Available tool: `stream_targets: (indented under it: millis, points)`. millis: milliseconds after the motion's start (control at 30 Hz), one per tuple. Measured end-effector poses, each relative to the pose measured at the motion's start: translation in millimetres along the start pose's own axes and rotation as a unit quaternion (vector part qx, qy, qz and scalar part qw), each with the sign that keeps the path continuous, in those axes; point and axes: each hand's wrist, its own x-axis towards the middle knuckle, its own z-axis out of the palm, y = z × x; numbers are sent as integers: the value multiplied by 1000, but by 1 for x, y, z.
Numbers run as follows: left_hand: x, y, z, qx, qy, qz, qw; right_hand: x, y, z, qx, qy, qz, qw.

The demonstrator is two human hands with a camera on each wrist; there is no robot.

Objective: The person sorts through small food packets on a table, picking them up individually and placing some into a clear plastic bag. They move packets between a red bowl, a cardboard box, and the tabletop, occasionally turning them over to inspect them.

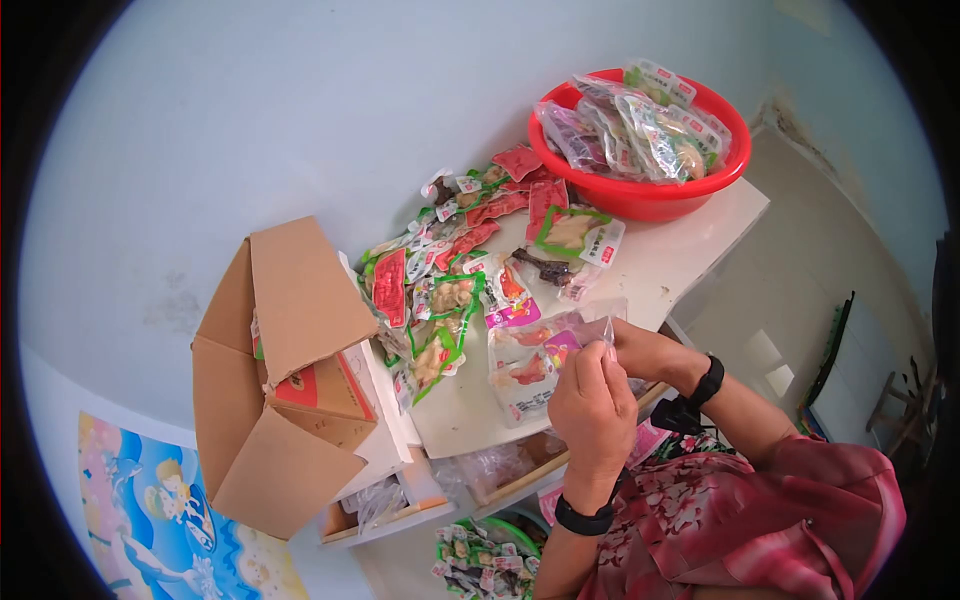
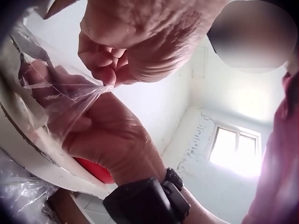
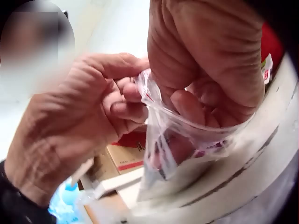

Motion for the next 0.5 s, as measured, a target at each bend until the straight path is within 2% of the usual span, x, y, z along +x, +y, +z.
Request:
stream_targets:
  millis: [67, 133, 167, 233, 267, 367, 400, 500]
  points:
    - [-4, -8, 1, -22, 6, 5, 1000, 0, 0, -1, -44, -22, -18, 999]
    - [-10, -6, -6, -57, -11, -36, 998, -8, -26, -4, -93, -35, -19, 995]
    - [-13, -6, -9, -78, -22, -55, 995, -11, -28, -2, -106, 6, -45, 993]
    - [-11, -19, -19, 46, 3, 14, 999, -19, -32, 0, -132, 96, -94, 982]
    - [-11, -26, -24, 106, 14, 51, 993, -27, -42, -3, -144, 91, -34, 985]
    - [-17, -38, -35, 240, -86, -6, 967, -45, -33, -4, -177, 89, -57, 978]
    - [-21, -42, -34, 267, -150, -49, 951, -52, -37, -1, -217, 87, -86, 969]
    - [-24, -54, -28, 268, -148, -52, 951, -65, -37, 14, -174, 134, -87, 972]
